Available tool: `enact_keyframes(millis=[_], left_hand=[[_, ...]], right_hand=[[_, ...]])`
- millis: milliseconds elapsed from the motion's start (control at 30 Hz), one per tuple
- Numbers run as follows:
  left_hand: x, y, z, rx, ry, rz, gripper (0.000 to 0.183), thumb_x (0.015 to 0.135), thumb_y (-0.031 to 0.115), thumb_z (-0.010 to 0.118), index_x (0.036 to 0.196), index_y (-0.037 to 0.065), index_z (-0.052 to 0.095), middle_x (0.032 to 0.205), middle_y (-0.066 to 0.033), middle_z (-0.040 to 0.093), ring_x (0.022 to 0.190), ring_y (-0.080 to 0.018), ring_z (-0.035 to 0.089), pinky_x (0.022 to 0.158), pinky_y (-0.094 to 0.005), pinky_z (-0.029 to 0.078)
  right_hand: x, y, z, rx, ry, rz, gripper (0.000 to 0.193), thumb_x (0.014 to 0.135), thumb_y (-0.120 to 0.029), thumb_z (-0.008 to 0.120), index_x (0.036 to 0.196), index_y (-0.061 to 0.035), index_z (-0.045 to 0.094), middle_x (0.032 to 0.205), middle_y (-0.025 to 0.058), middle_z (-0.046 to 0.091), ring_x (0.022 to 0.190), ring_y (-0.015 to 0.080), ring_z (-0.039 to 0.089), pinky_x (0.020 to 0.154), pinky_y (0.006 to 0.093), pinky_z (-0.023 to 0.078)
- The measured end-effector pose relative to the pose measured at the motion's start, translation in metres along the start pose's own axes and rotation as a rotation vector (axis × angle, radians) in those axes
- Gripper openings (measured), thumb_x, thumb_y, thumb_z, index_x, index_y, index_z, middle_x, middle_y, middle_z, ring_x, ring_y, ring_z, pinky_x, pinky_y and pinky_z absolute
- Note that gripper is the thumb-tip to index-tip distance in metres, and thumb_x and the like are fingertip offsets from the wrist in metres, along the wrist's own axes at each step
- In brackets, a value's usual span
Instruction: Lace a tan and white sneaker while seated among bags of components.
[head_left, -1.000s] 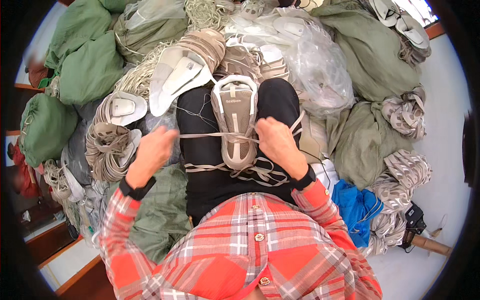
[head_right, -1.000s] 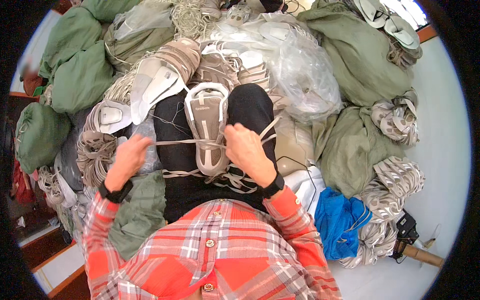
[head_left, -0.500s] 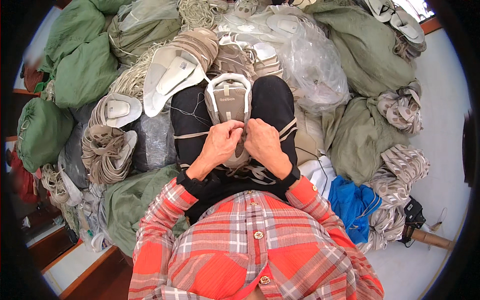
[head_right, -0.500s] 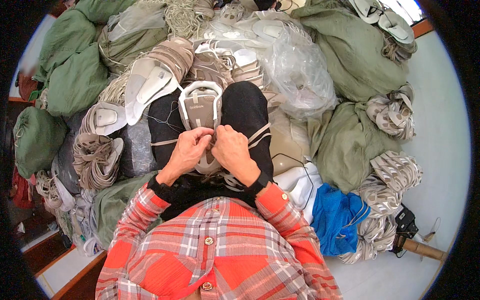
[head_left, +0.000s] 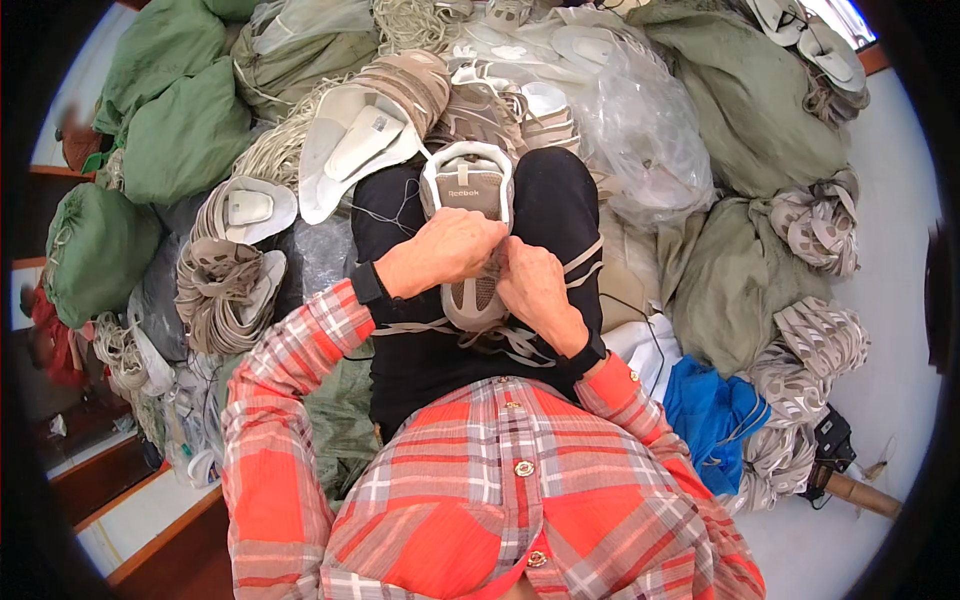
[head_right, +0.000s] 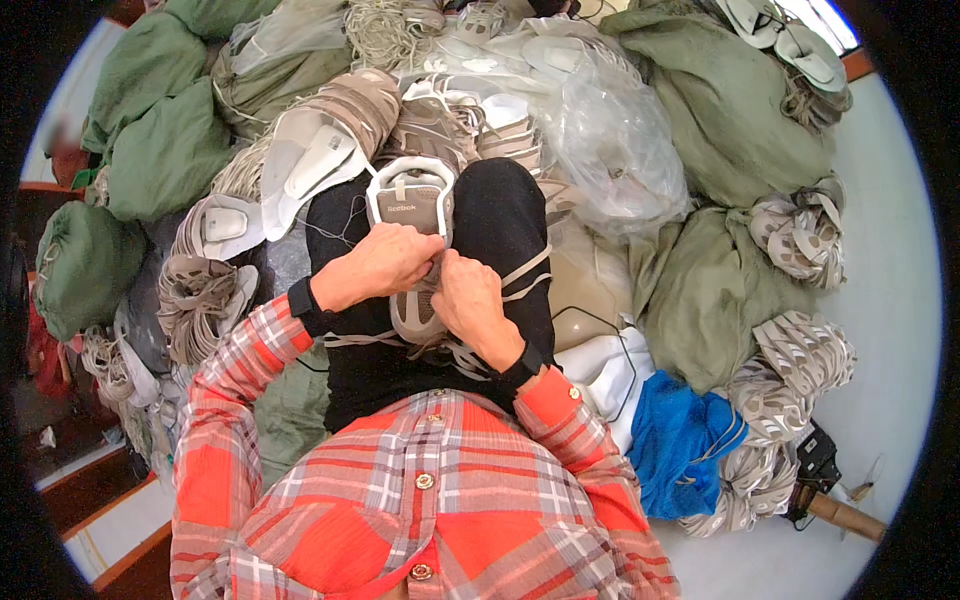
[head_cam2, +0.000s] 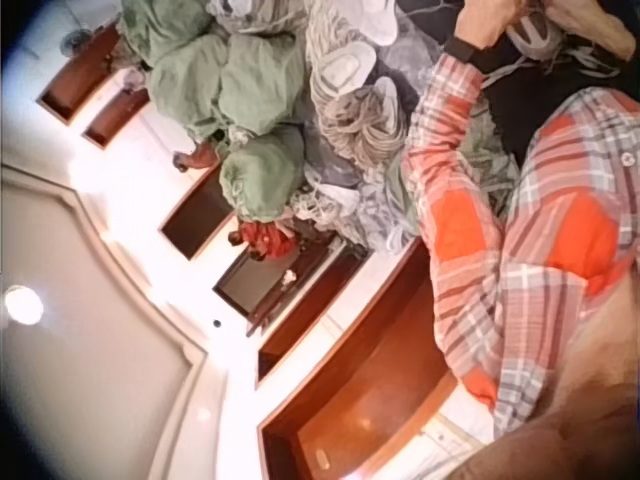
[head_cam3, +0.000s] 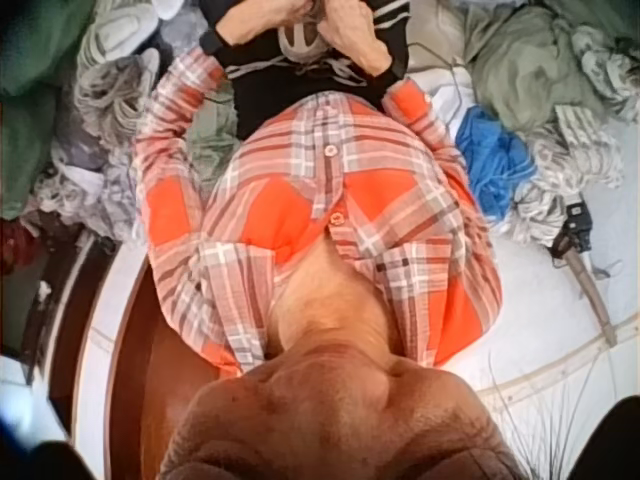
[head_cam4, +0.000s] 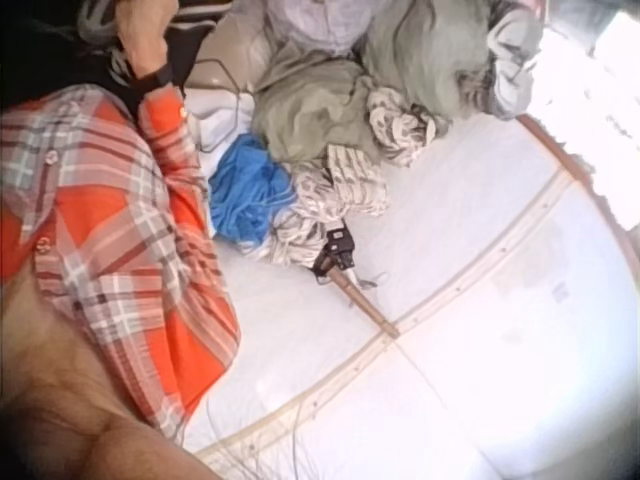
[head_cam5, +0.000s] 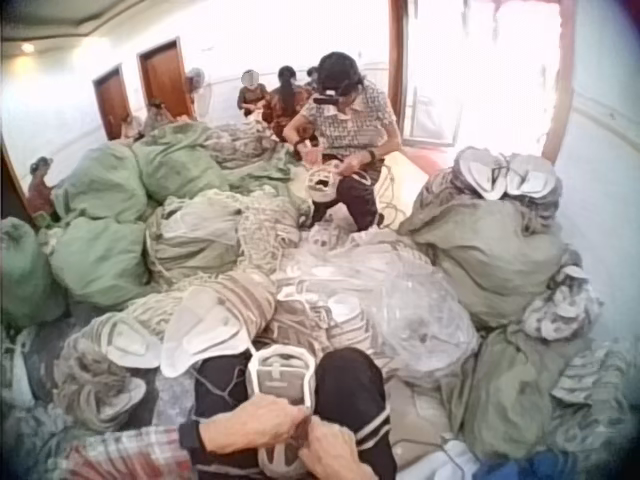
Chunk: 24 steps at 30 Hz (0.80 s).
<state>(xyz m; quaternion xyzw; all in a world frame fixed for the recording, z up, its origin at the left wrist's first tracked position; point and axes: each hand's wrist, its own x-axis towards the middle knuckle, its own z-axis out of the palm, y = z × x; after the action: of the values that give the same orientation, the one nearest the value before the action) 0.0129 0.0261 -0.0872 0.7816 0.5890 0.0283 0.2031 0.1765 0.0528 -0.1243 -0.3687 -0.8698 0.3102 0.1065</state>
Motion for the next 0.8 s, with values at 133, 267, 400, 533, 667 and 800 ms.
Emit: enact_keyframes(millis=[133, 267, 400, 533, 667, 800], left_hand=[[0.000, 0.005, -0.004, 0.207, 0.057, 0.236, 0.011, 0.078, 0.011, 0.058, 0.084, 0.003, 0.054, 0.063, -0.0131, 0.062, 0.055, -0.0319, 0.062, 0.052, -0.0424, 0.049], [-0.006, -0.010, -0.055, 0.451, 0.035, 0.074, 0.010, 0.075, 0.009, 0.059, 0.079, 0.003, 0.053, 0.063, -0.0104, 0.063, 0.060, -0.0302, 0.065, 0.052, -0.0401, 0.050], [-0.028, -0.047, -0.060, 0.227, 0.272, -0.027, 0.012, 0.078, 0.008, 0.057, 0.086, 0.001, 0.051, 0.066, -0.0152, 0.061, 0.058, -0.0296, 0.063, 0.051, -0.0394, 0.048], [-0.058, -0.037, -0.049, -1.137, -0.001, -0.482, 0.012, 0.089, 0.015, 0.055, 0.091, 0.004, 0.051, 0.074, -0.0070, 0.059, 0.061, -0.0175, 0.064, 0.051, -0.0263, 0.048], [-0.083, -0.040, -0.012, -1.904, 0.051, -0.468, 0.008, 0.091, 0.014, 0.052, 0.090, 0.006, 0.052, 0.078, -0.0059, 0.060, 0.064, -0.0181, 0.065, 0.052, -0.0240, 0.050], [-0.087, -0.036, 0.009, -2.265, 0.180, -0.377, 0.012, 0.091, 0.016, 0.050, 0.088, 0.005, 0.052, 0.080, -0.0059, 0.059, 0.067, -0.0191, 0.060, 0.061, -0.0296, 0.049]], right_hand=[[-0.003, 0.000, -0.006, 0.043, -0.151, -0.031, 0.014, 0.073, 0.001, 0.055, 0.087, 0.0036, 0.055, 0.084, 0.0242, 0.062, 0.080, 0.0401, 0.062, 0.071, 0.0456, 0.050], [-0.021, -0.016, -0.033, 0.159, 0.264, -0.318, 0.016, 0.076, 0.005, 0.054, 0.091, 0.0039, 0.054, 0.098, 0.0228, 0.056, 0.092, 0.0373, 0.057, 0.078, 0.0420, 0.048], [-0.025, -0.020, -0.020, 0.212, 0.105, -0.292, 0.013, 0.081, -0.003, 0.058, 0.094, 0.0021, 0.055, 0.094, 0.0179, 0.053, 0.092, 0.0346, 0.054, 0.080, 0.0408, 0.047], [-0.013, -0.013, -0.036, -0.314, 0.121, -0.257, 0.021, 0.079, -0.026, 0.067, 0.075, -0.0064, 0.060, 0.074, 0.0099, 0.056, 0.075, 0.0270, 0.055, 0.063, 0.0379, 0.047], [0.004, -0.003, -0.049, -0.226, 0.125, -0.247, 0.019, 0.076, -0.027, 0.070, 0.072, -0.0088, 0.066, 0.066, 0.0046, 0.057, 0.071, 0.0233, 0.055, 0.061, 0.0362, 0.045], [0.019, -0.001, -0.055, -0.211, 0.111, -0.209, 0.018, 0.077, -0.025, 0.070, 0.069, -0.0090, 0.067, 0.063, 0.0035, 0.059, 0.070, 0.0228, 0.054, 0.061, 0.0359, 0.045]])
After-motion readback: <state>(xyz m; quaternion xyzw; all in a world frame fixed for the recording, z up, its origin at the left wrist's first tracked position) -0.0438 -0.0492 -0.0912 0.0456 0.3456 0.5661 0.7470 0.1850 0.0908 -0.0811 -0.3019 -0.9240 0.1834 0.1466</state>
